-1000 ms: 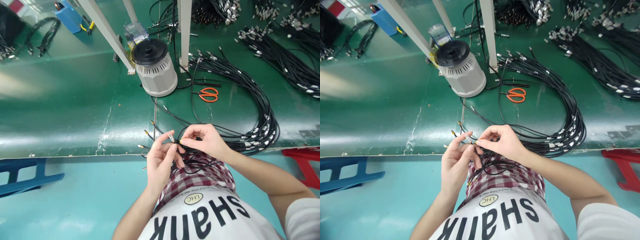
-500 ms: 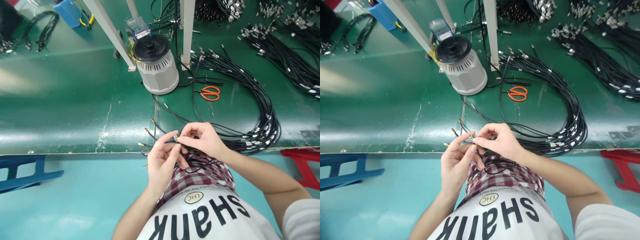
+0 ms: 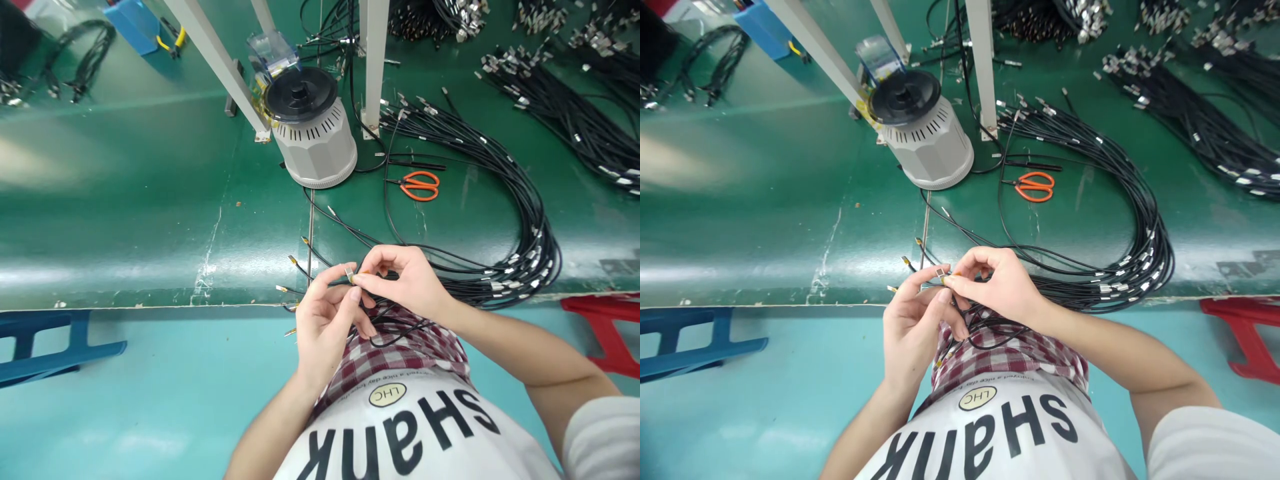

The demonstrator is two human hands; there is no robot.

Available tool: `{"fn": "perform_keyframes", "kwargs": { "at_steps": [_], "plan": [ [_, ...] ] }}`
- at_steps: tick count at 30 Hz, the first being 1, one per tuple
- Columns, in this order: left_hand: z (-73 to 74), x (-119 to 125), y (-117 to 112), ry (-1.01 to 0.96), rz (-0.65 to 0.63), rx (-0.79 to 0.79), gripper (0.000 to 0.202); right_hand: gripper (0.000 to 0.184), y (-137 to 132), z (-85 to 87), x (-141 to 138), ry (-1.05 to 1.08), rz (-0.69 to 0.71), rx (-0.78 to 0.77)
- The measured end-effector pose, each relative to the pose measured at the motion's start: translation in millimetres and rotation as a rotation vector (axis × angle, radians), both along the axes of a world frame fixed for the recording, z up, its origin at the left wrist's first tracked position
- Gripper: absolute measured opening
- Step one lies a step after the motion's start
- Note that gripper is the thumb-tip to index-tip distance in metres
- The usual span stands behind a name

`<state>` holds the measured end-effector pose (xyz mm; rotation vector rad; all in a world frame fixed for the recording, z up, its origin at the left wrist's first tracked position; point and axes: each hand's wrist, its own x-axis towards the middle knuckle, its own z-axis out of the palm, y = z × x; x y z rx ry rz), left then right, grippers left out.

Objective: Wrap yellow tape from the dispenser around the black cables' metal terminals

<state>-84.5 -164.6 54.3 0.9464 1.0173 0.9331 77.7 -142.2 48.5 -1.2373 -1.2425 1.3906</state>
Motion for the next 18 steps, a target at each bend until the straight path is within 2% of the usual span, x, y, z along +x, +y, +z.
{"fn": "perform_keyframes", "kwargs": {
  "at_steps": [6,18],
  "plan": [
    [-3.0,-0.6,4.8,-0.079,0.009,-0.018,0.018,0.014,-1.1,1.6,-1.6,0.005,0.056,-0.025],
    [-2.5,-2.6,5.3,-0.132,0.014,-0.064,0.021,0.018,-0.9,-0.9,1.1,-0.019,0.054,0.001]
  ]
}}
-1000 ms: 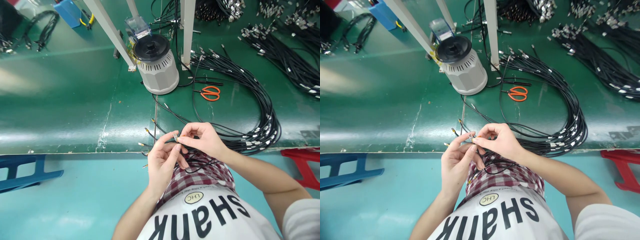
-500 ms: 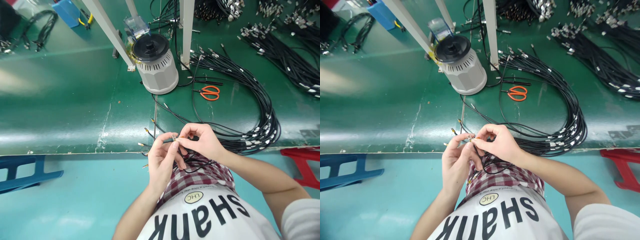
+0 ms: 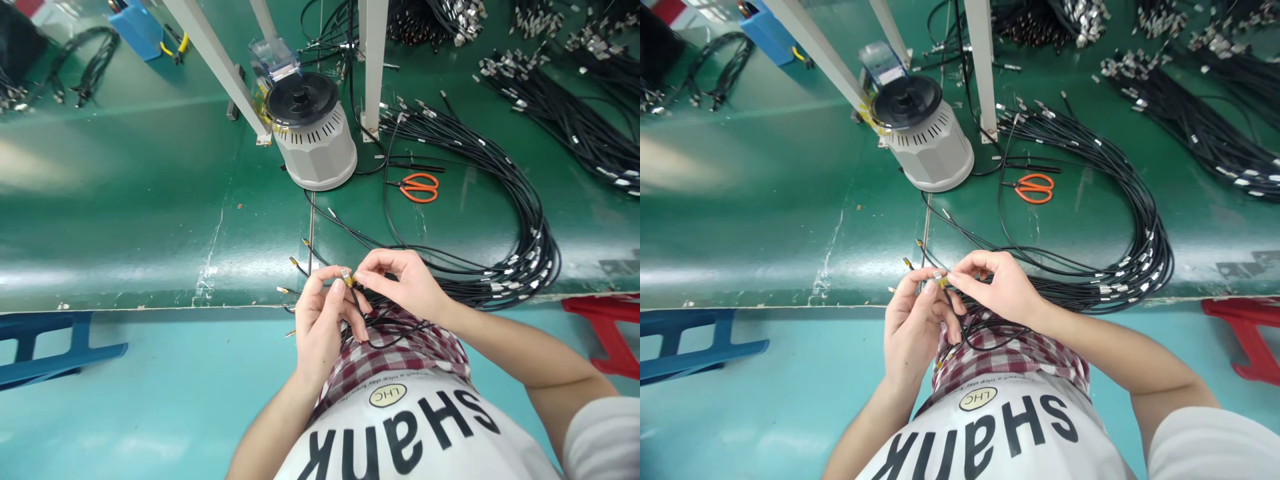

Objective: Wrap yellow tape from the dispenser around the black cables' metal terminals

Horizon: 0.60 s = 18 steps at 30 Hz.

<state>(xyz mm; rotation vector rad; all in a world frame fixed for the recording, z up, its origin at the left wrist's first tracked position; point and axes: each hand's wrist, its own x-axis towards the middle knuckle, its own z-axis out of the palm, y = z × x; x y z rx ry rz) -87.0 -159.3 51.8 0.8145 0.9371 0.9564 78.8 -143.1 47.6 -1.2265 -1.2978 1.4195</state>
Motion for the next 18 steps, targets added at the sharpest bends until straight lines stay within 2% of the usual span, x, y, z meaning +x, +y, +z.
{"fn": "perform_keyframes", "kwargs": {
  "at_steps": [6,13,18],
  "plan": [
    [-6.3,-2,1,-0.012,-0.027,-0.074,0.029,0.015,0,-0.4,1,-0.010,-0.003,0.045],
    [-10.8,-4,7,-0.097,-0.032,-0.207,0.029,0.022,6,-5.4,-1,0.092,0.006,-0.071],
    [-12.2,-3,8,-0.130,-0.019,-0.238,0.032,0.020,7,-6.8,-2,0.126,0.011,-0.056]
  ]
}}
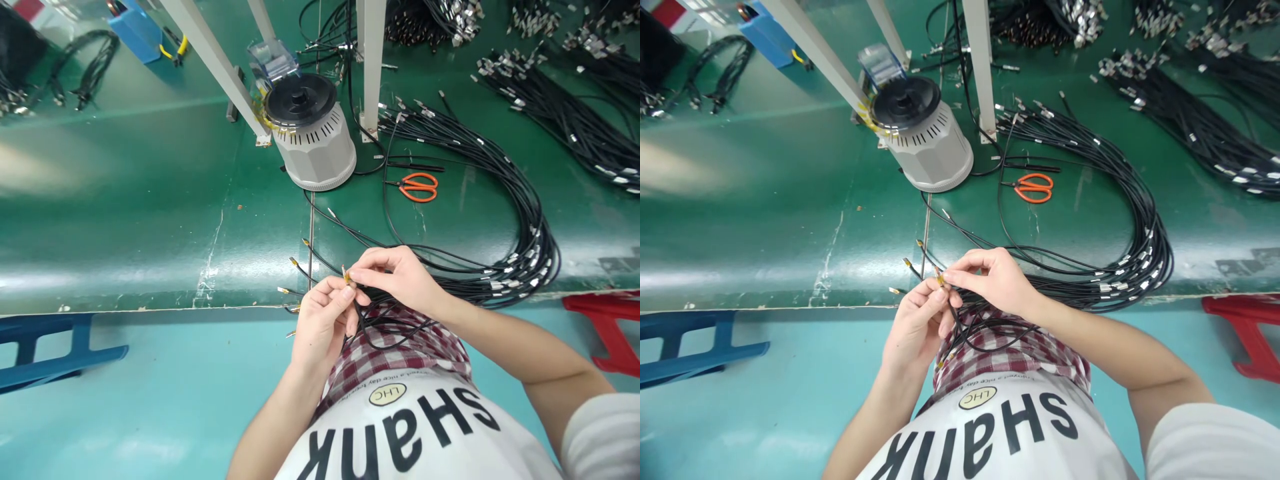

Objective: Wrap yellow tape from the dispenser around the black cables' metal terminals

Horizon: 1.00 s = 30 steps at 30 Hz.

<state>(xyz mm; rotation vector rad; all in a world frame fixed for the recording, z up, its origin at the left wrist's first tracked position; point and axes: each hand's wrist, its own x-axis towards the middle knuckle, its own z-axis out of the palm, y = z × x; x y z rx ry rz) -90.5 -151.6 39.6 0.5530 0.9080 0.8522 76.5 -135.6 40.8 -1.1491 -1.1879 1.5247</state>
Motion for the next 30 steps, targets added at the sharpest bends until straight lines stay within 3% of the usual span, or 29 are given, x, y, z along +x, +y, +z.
{"fn": "perform_keyframes", "kwargs": {
  "at_steps": [11,21,26,30],
  "plan": [
    [-4.5,-2,-1,0.011,-0.017,0.017,0.025,0.020,7,-2.5,2,0.123,0.060,-0.067],
    [2.6,-1,-4,0.050,0.026,0.051,0.028,0.014,4,1.8,0,-0.074,0.059,0.218],
    [1.5,-4,-3,0.044,-0.009,0.089,0.027,0.020,9,6.9,5,-0.046,0.149,0.131],
    [0.3,-5,-3,0.010,-0.041,0.125,0.025,0.025,18,10.4,8,0.096,0.271,-0.033]
  ]
}}
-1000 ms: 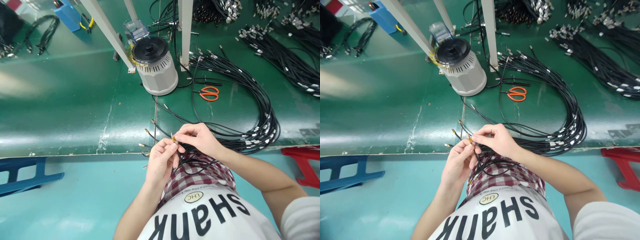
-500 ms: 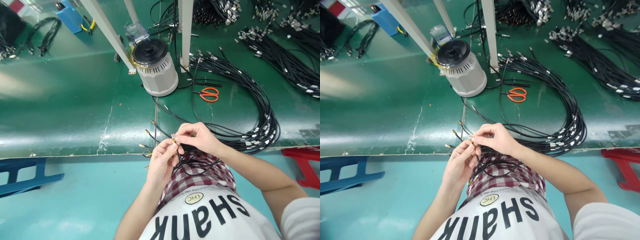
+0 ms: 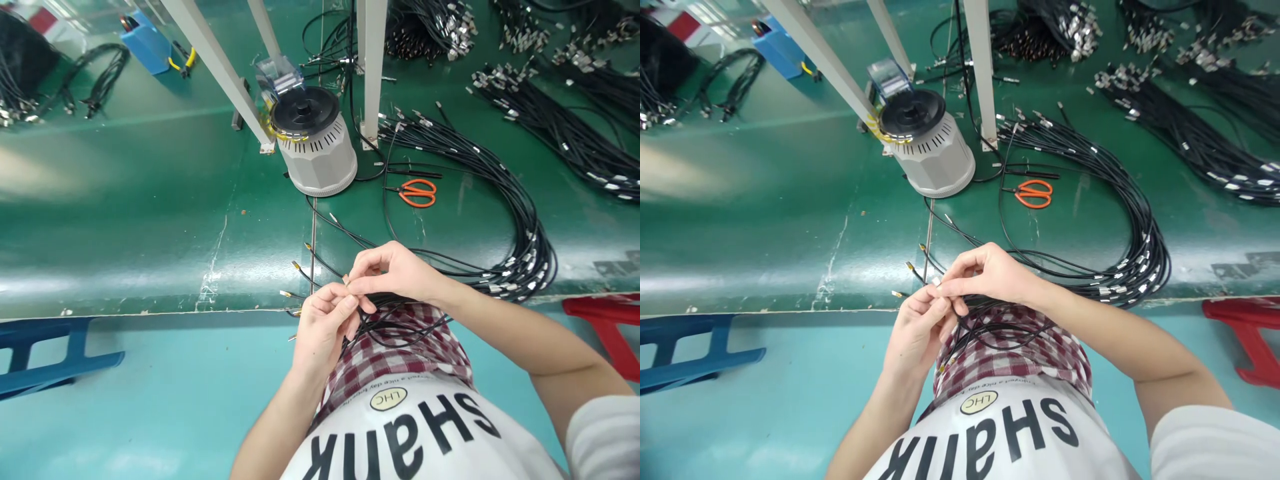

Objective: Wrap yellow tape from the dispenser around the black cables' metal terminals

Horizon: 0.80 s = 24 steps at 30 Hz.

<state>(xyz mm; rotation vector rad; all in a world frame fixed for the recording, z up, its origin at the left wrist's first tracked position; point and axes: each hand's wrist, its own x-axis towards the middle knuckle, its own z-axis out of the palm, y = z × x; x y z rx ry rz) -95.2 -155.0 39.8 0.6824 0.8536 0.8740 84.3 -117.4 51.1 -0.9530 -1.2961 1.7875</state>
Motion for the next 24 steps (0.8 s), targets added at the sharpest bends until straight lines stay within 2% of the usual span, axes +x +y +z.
{"fn": "perform_keyframes", "kwargs": {
  "at_steps": [2,5,9,12,14,15,17,19,22,24],
  "plan": [
    [-0.5,-1,0,-0.025,-0.009,-0.021,0.024,0.021,4,2.6,0,0.055,0.049,-0.070],
    [-2.2,-3,2,-0.065,-0.026,-0.054,0.023,0.018,6,5.3,-2,0.035,0.073,-0.060],
    [-5.7,-5,4,-0.075,-0.028,-0.056,0.020,0.022,8,3.1,-4,-0.104,0.039,0.126],
    [-5.3,-5,3,-0.058,-0.007,-0.023,0.016,0.023,15,-1.7,-1,-0.245,0.064,0.286],
    [-3.5,-7,0,-0.024,0.030,0.036,0.017,0.024,26,-6.5,4,-0.442,0.036,0.360],
    [-2.7,-9,-1,0.004,0.057,0.070,0.020,0.024,32,-9.4,7,-0.605,-0.006,0.400],
    [-3.1,-14,-2,0.082,0.110,0.130,0.025,0.025,45,-16.2,11,-0.952,-0.096,0.466],
    [-7.7,-23,-1,0.209,0.165,0.166,0.027,0.024,56,-22.9,13,-1.153,-0.109,0.485],
    [-21.1,-42,6,0.526,0.263,0.241,0.026,0.017,64,-27.6,13,-1.159,-0.055,0.453],
    [-29.5,-54,12,0.779,0.312,0.359,0.023,0.018,64,-24.3,12,-1.127,-0.024,0.429]
  ]
}}
